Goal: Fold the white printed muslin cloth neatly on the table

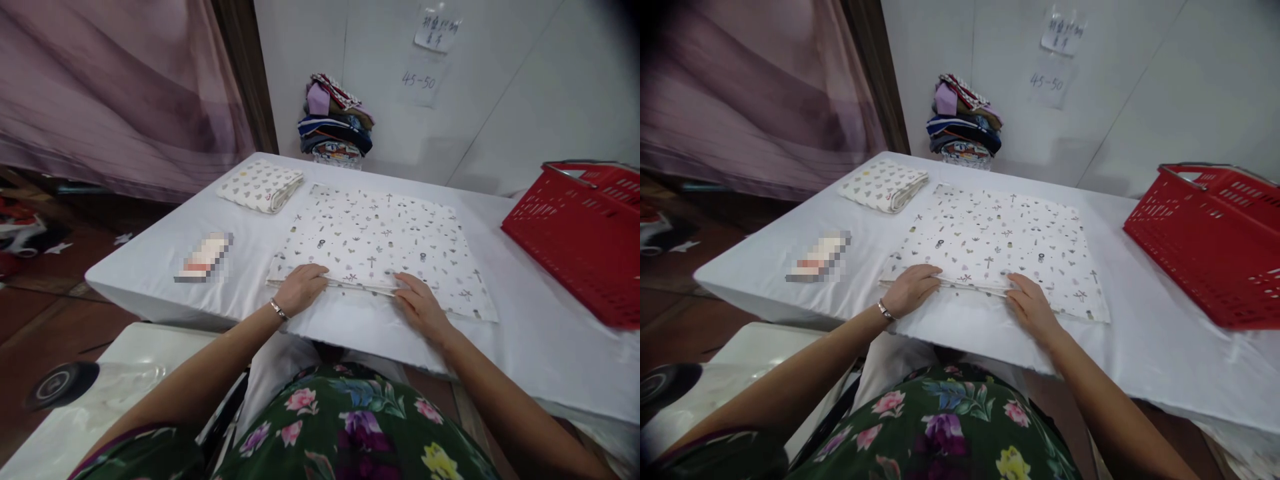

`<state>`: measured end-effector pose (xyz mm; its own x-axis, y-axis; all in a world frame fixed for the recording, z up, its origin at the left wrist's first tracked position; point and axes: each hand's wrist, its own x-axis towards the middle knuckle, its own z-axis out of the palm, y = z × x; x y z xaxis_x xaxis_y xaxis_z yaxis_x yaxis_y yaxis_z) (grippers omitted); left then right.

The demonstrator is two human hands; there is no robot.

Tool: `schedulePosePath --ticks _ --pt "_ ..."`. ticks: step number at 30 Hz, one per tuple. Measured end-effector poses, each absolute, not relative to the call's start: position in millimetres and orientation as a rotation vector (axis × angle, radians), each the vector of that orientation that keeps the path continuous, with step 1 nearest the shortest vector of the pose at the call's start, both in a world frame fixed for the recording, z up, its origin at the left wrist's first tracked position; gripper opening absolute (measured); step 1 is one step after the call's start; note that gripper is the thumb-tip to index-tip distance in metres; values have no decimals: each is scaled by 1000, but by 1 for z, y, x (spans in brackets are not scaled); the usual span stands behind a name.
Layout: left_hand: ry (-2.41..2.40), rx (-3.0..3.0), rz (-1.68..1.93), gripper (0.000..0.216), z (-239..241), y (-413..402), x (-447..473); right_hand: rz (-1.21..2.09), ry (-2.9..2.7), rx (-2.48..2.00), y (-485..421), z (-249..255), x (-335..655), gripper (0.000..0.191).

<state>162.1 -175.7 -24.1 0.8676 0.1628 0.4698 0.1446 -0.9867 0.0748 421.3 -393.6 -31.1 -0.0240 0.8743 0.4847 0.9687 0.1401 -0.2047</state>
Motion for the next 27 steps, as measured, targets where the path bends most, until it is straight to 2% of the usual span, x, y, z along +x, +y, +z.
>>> schedulePosePath --ticks 7,18,27 --pt "172 2989 842 14 -19 -179 156 -378 -1970 -1767 -393 -31 415 18" --pt "289 2816 860 10 -18 -179 166 -301 -2045 -1873 -377 -29 406 20" --pt "381 2693 947 11 -12 -181 171 -504 -2016 -1740 -345 -29 378 19"
